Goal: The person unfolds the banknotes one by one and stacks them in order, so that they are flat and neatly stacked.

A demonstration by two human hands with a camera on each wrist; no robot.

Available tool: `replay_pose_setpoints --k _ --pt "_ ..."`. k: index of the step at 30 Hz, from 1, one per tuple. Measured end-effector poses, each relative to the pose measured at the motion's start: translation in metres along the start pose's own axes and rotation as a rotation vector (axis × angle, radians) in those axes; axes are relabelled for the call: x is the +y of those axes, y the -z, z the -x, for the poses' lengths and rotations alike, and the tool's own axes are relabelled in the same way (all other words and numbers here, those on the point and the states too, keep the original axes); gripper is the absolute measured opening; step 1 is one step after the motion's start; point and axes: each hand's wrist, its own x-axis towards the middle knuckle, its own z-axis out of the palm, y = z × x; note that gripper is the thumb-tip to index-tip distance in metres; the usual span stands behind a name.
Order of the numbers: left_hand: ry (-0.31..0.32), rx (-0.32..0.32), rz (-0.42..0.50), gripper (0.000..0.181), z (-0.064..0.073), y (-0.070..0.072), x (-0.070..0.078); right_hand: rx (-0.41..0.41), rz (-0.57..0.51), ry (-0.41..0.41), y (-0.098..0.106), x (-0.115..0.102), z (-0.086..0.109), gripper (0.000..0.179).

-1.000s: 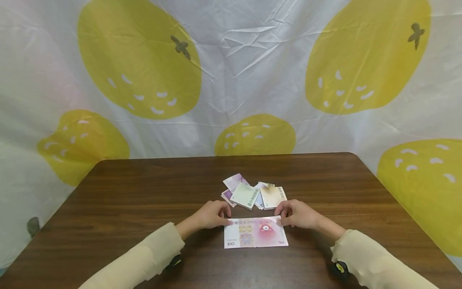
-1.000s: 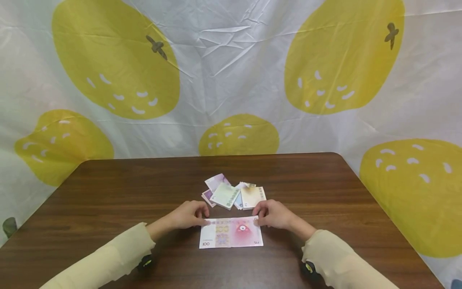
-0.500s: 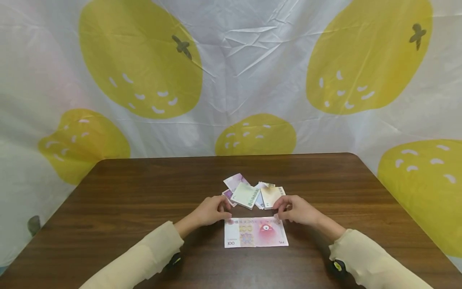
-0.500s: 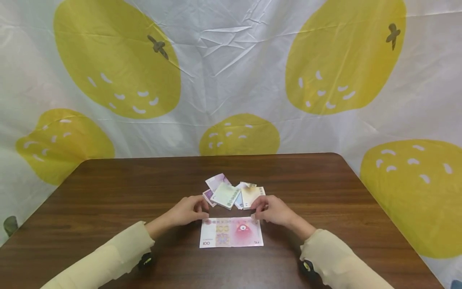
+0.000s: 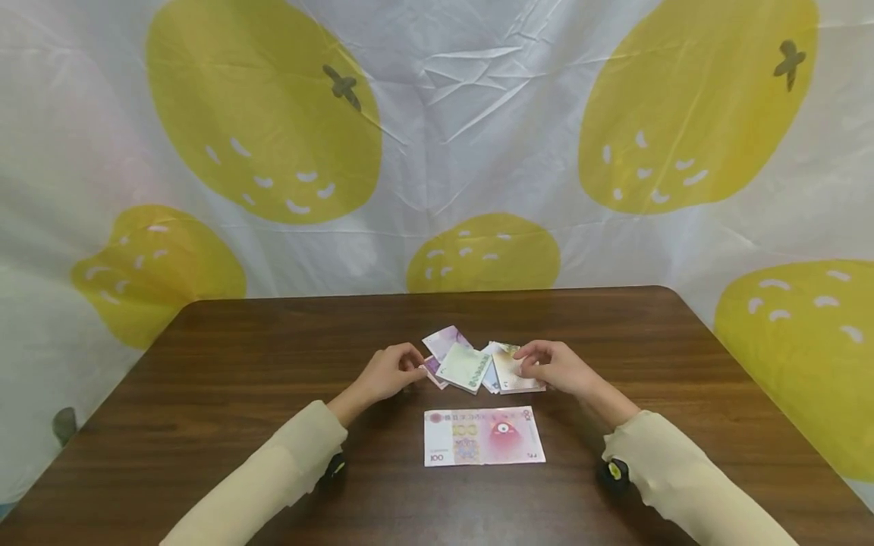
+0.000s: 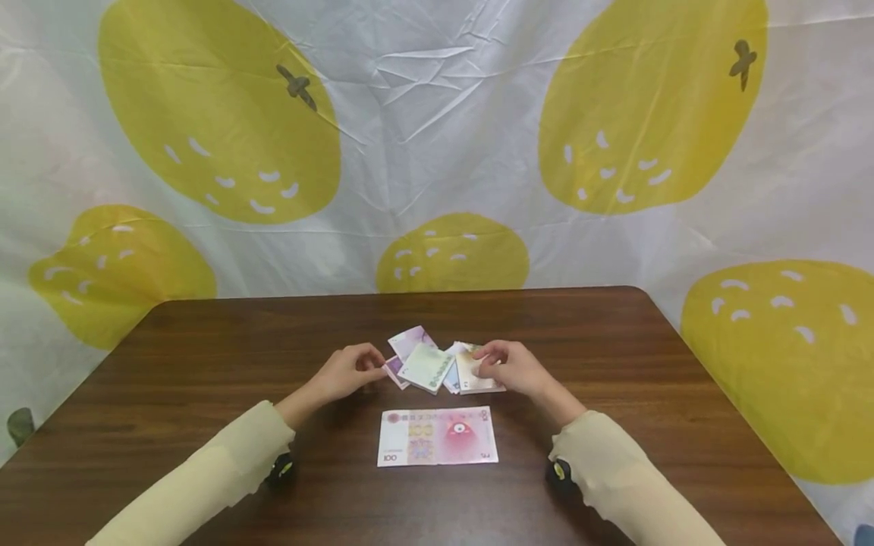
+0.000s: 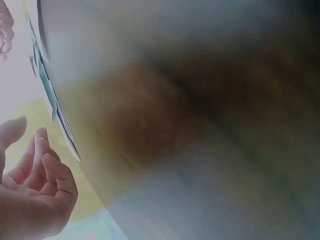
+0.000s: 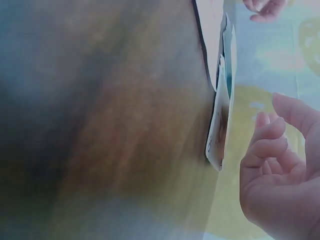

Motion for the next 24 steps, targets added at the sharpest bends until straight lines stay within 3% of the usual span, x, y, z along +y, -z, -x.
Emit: replay_pose_setpoints --k 5,18,24 --pt "0.021 -0.005 0.003 0.015 -0.006 0.003 0.000 0.035 -0.021 -0.045 0.002 -0.001 -0.012 0.026" --pt "-0.022 0.001 -0.049 0.013 -0.023 -0.006 0.006 0.048 -0.059 -0.111 -0.011 0.004 -0.035 0.029" --pt "-0.051 -0.022 -0.077 0.020 -0.027 -0.012 0.006 0.047 -0.033 -0.095 -0.018 0.002 -0.040 0.026"
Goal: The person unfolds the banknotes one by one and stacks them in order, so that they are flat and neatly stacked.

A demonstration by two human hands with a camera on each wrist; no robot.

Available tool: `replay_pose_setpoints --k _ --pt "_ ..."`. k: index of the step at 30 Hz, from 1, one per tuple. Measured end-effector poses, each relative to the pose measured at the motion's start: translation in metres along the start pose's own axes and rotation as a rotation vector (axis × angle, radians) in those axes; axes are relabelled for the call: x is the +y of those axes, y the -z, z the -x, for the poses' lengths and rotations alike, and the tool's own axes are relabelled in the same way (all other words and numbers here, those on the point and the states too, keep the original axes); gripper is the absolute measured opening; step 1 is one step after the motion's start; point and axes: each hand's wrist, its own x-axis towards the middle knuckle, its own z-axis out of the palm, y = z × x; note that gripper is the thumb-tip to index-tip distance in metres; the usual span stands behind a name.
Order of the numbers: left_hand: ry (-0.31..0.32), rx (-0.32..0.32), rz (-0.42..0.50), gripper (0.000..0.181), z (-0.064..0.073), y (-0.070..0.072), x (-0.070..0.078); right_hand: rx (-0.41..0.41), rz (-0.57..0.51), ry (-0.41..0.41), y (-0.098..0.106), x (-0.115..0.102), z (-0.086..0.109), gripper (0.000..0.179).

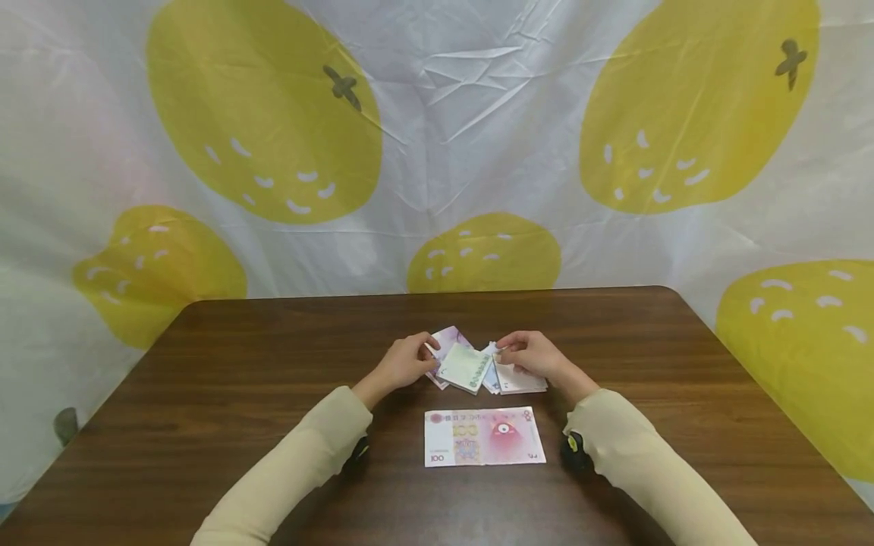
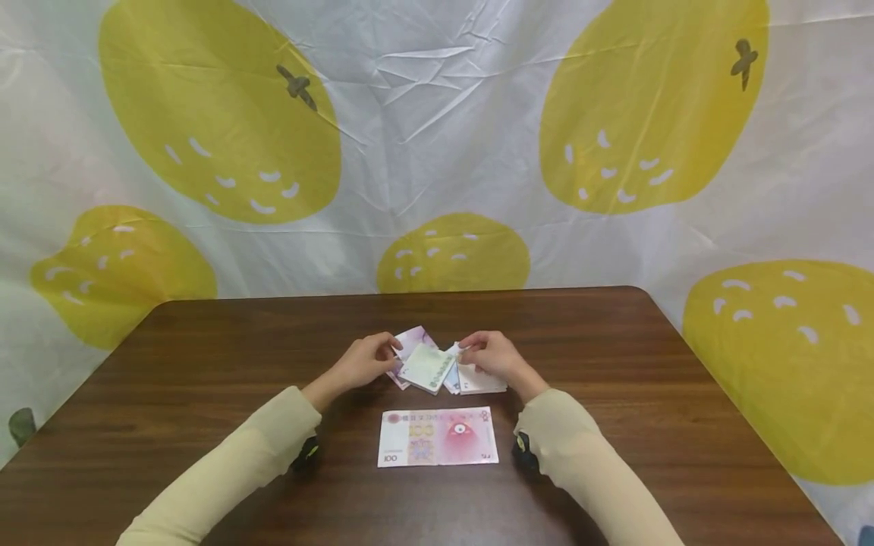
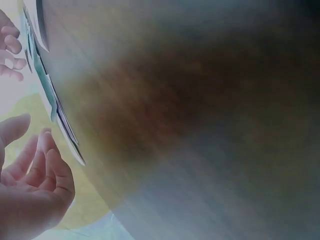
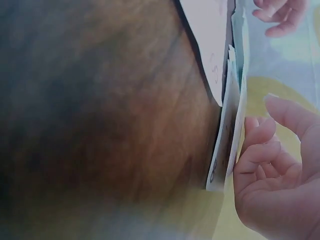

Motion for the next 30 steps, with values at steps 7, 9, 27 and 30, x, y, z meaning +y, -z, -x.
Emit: replay_pose_setpoints --k 7,9,27,30 --pt "-0.011 -0.046 -0.059 0.027 -0.010 -0.005 0.000 -0.004 0.102 0.024 -0.005 -0.003 -0.005 0.024" --pt "0.004 -0.068 -0.070 0.030 -0.012 -0.006 0.001 -0.004 0.156 0.028 -0.006 -0.004 -0.006 0.023" --pt "0.003 -0.186 -0.167 0.056 -0.026 -0.021 -0.011 0.007 0.384 0.049 -0.020 -0.014 -0.009 0.024" --pt "-0.044 -0.177 -0.159 0.060 -0.036 -0.032 -0.034 0.020 0.384 0.047 -0.021 -0.014 -0.009 0.021"
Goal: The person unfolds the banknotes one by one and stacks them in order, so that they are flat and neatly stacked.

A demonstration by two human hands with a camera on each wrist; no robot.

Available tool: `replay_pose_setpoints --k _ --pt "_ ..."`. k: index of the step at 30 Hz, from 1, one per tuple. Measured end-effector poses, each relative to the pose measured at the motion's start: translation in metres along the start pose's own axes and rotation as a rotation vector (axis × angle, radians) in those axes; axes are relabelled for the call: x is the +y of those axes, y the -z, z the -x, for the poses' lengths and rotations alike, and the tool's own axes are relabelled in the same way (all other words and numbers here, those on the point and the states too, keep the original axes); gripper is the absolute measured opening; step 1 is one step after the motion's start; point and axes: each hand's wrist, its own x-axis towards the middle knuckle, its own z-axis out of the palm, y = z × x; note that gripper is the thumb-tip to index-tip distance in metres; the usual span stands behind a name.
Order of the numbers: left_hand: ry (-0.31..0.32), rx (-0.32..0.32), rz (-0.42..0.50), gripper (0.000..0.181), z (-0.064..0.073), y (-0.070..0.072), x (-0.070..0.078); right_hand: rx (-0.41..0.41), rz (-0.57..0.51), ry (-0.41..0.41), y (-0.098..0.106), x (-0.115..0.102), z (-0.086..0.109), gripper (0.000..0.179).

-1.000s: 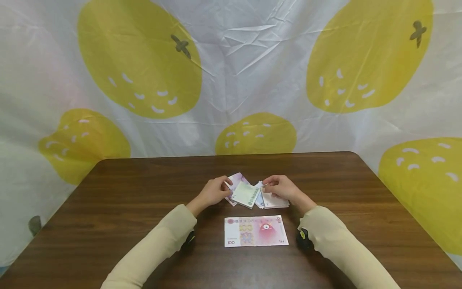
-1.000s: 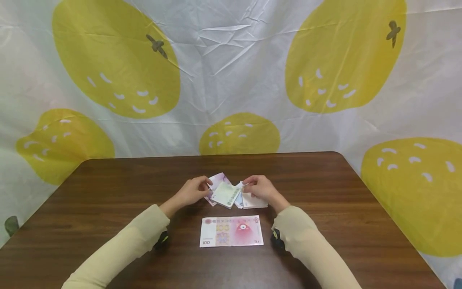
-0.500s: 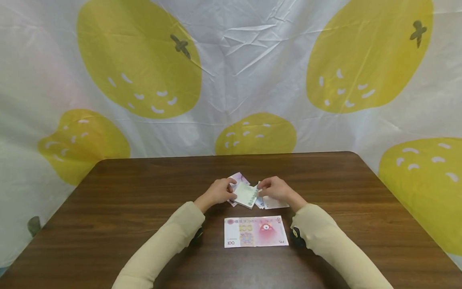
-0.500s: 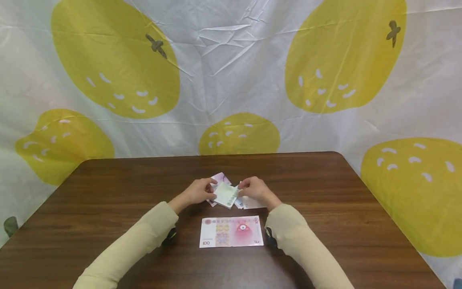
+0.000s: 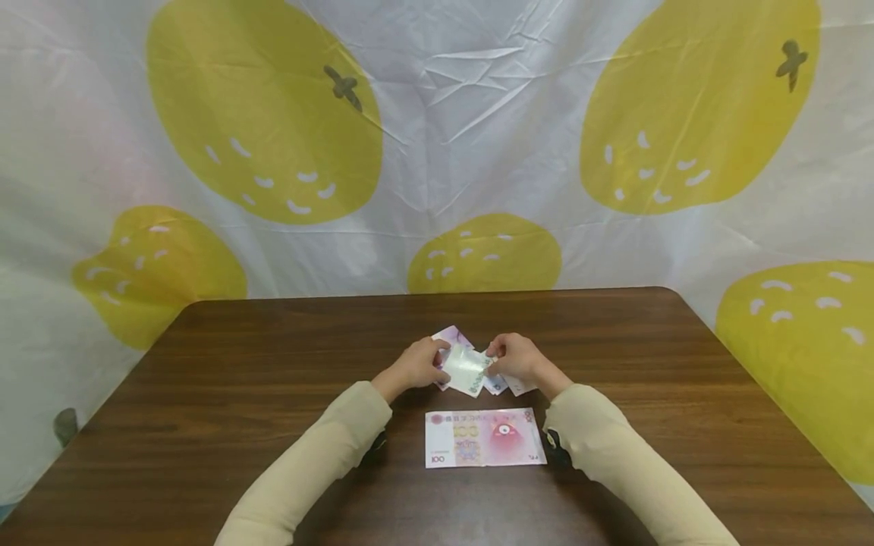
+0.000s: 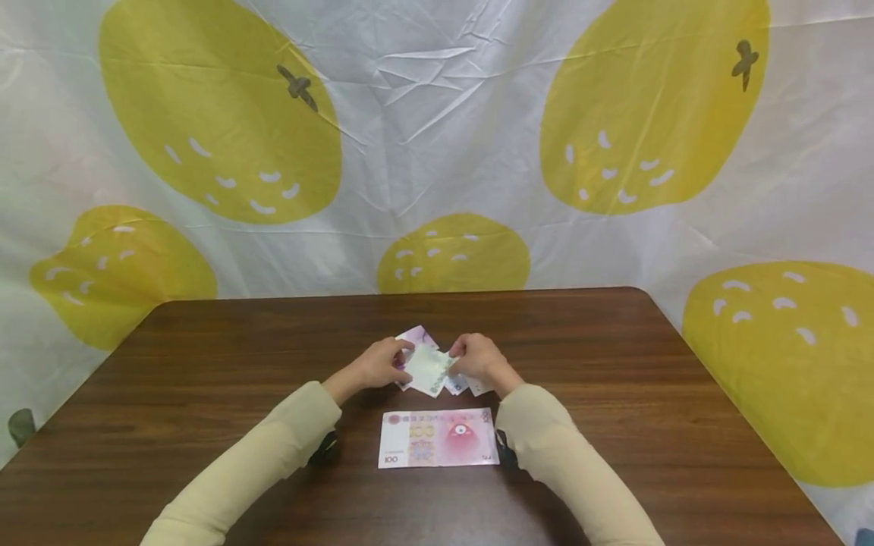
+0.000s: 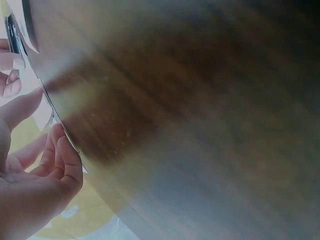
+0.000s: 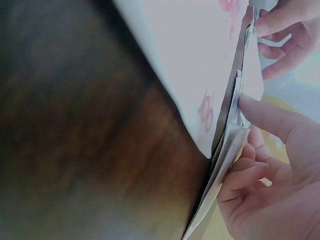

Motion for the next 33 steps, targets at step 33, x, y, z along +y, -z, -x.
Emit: replay_pose_setpoints --k 33 --pt "0.175 0.218 0.458 0.012 0.026 0.023 0.035 0.003 -0.447 -0.056 0.001 0.008 -0.001 0.021"
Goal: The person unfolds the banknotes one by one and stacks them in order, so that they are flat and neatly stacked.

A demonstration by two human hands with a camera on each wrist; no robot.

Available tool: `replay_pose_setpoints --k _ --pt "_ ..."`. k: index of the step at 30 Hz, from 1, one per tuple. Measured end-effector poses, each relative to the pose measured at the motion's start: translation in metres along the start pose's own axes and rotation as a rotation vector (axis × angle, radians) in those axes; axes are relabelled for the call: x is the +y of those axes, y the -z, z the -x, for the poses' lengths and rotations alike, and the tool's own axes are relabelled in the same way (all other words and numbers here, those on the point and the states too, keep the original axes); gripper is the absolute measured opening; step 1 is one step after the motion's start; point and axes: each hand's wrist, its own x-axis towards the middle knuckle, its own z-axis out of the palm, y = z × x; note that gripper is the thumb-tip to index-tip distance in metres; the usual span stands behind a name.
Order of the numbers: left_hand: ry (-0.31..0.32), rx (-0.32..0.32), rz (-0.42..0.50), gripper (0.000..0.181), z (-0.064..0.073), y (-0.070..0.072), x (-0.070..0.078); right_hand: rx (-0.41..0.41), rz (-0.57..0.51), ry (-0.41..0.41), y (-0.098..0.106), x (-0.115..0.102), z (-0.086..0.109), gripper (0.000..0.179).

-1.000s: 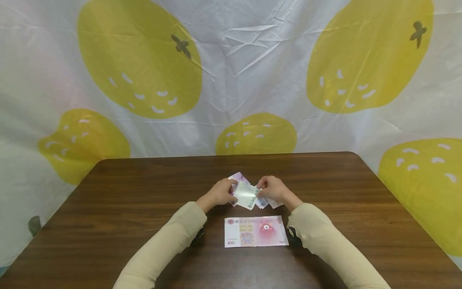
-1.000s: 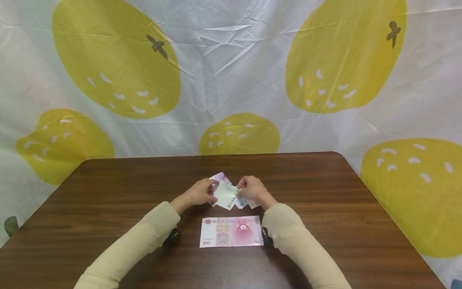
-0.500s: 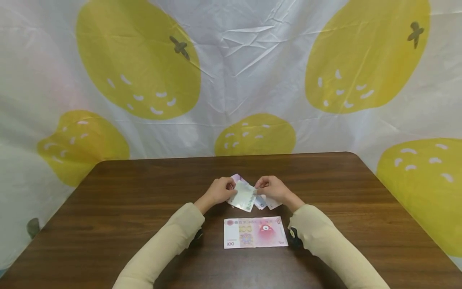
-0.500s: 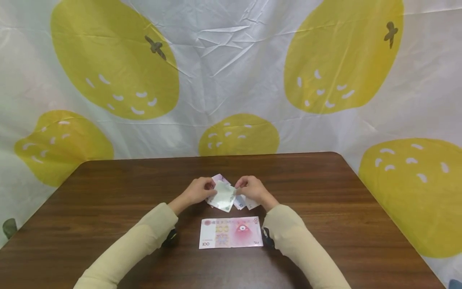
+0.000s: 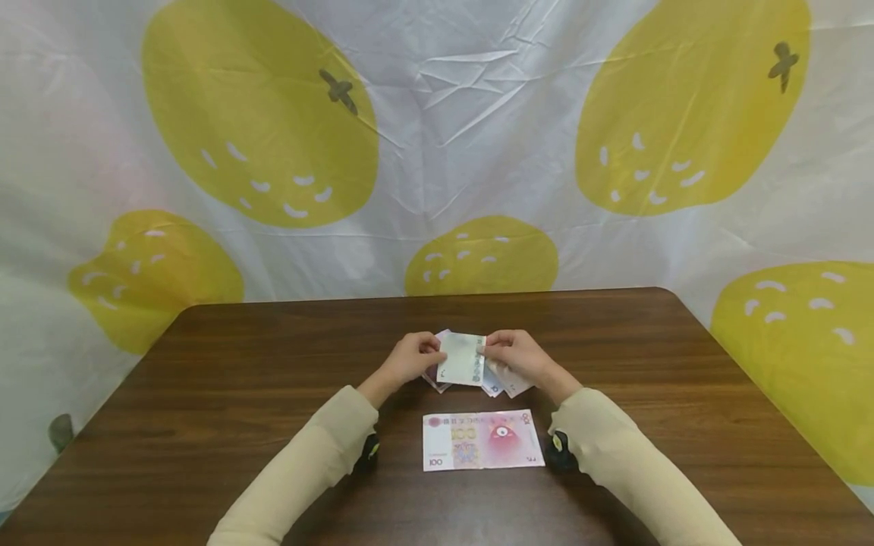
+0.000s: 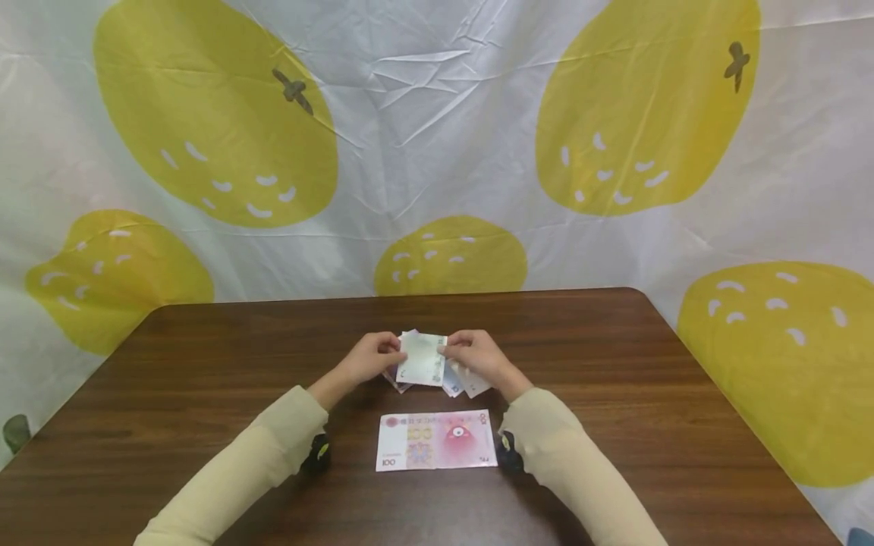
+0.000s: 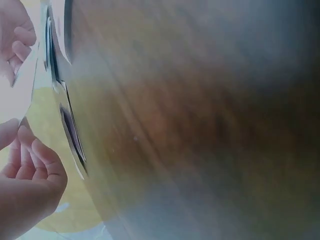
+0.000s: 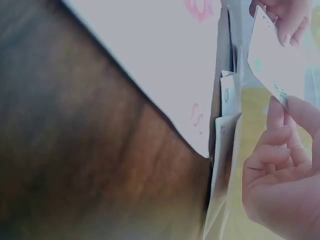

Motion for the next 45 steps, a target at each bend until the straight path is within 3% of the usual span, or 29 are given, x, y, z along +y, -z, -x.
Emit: replay_pose_setpoints --k 10,17,22,31,38,45 --pt "0.023 0.058 0.183 0.011 0.005 -0.003 0.005 -0.014 -0.079 -0.018 0.004 -0.008 0.008 0.023" --pt "0.022 0.052 0.308 0.019 0.005 -0.006 0.005 -0.041 -0.083 0.000 0.009 -0.008 0.012 0.024" --pt "0.018 0.060 0.306 0.015 0.006 -0.005 0.008 -0.063 -0.050 -0.001 0.014 -0.006 0.012 0.026" --pt "0.020 -0.043 0.306 0.015 0.011 -0.009 0.006 -0.071 -0.084 0.021 0.018 -0.007 0.015 0.029" --pt "-0.033 0.007 0.353 0.015 0.018 -0.009 0.013 -0.062 -0.128 -0.014 0.020 -0.008 0.018 0.030" --pt "-0.045 0.079 0.346 0.015 0.033 0.000 0.036 -0.079 -0.220 0.002 0.027 -0.007 0.023 0.025"
